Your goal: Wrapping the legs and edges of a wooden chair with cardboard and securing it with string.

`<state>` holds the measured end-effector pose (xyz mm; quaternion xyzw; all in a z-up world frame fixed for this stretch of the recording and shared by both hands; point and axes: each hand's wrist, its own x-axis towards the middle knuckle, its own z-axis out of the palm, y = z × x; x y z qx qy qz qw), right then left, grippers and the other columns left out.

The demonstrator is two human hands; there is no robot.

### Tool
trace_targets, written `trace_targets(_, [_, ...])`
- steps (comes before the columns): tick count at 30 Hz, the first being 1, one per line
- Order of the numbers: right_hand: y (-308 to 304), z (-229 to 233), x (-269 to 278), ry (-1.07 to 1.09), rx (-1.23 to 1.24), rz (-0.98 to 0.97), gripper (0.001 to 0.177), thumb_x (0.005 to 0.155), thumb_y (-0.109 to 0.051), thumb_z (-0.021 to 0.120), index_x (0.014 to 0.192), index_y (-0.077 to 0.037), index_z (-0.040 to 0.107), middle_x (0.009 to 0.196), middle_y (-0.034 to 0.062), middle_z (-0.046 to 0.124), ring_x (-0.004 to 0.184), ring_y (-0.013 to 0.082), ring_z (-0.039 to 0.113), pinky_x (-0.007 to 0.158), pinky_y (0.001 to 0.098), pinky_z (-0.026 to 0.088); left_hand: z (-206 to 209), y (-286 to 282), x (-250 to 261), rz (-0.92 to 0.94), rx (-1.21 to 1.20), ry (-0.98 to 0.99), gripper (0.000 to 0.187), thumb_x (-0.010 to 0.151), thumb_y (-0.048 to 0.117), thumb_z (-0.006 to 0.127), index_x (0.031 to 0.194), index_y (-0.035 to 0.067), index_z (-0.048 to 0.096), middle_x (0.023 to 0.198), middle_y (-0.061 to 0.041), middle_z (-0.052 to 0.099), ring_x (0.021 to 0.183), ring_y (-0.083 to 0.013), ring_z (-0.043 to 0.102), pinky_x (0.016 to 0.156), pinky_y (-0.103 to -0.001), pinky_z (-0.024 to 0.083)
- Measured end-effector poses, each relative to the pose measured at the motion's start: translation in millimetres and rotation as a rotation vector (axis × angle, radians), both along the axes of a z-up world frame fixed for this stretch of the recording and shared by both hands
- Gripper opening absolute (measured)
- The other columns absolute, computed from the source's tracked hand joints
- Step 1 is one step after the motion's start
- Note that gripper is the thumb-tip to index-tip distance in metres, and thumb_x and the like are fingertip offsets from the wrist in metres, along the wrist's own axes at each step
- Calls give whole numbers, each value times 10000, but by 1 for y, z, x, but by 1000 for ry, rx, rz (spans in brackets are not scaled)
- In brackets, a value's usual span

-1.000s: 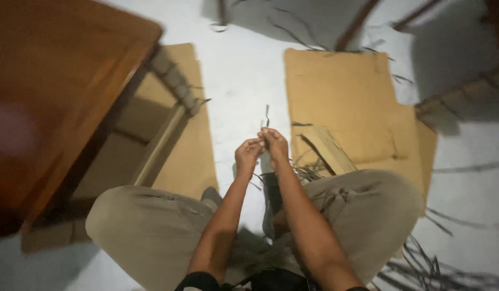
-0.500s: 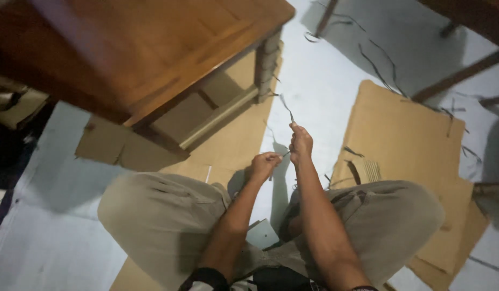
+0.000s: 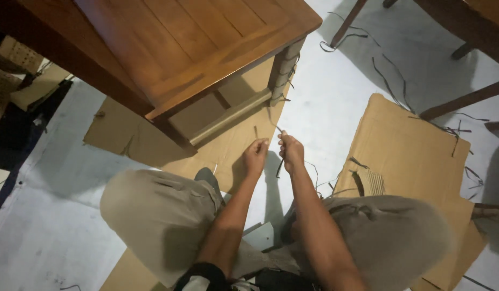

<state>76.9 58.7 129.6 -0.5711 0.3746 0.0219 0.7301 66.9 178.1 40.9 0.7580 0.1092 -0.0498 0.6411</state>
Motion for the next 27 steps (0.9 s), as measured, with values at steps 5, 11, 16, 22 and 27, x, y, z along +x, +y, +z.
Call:
trace_targets(5, [13, -6, -12, -38, -18, 117, 260, 990, -322, 653, 929, -73, 699, 676, 25, 576, 541, 82, 472, 439, 188, 394, 46, -3, 9, 4, -193, 14, 297, 958, 346, 695, 1130, 120, 781, 1056, -152, 774, 1104, -317, 705, 959, -448, 537])
trace_targets(11, [20, -11, -12, -57, 50, 179, 224, 999, -272, 648, 891, -78, 678, 673, 36, 592, 480, 63, 421, 405, 173, 343, 18, -2, 24, 78, -330, 115, 220, 918, 322, 740, 1058, 162, 796, 891, -79, 779, 912, -158, 697, 884, -343, 522])
trace_targets(16, [20, -3, -10, -40, 83, 189, 116, 976, -217, 684, 980, -102, 684, 768, 46, 666, 523, 64, 458, 432, 177, 352, 5, 4, 40, 116, -428, 172, 282, 906, 289, 759, 1126, 114, 744, 960, -103, 770, 973, -212, 715, 897, -374, 518])
trace_targets(22, [11, -42, 5, -46, 210, 143, 202, 880, -133, 807, 1025, -65, 684, 908, 84, 695, 706, 129, 592, 591, 207, 488, 3, 6, 57, 105, -434, 193, 303, 908, 305, 767, 1159, 139, 729, 1007, -58, 763, 968, -166, 675, 921, -318, 515])
trace_targets(27, [3, -44, 18, -22, 240, 161, 213, 878, -144, 810, 1029, -61, 685, 897, 51, 695, 865, 146, 683, 711, 220, 565, 27, 5, 68, 114, -411, 134, 247, 949, 221, 739, 1151, 81, 708, 1020, -91, 759, 981, -209, 674, 986, -417, 494])
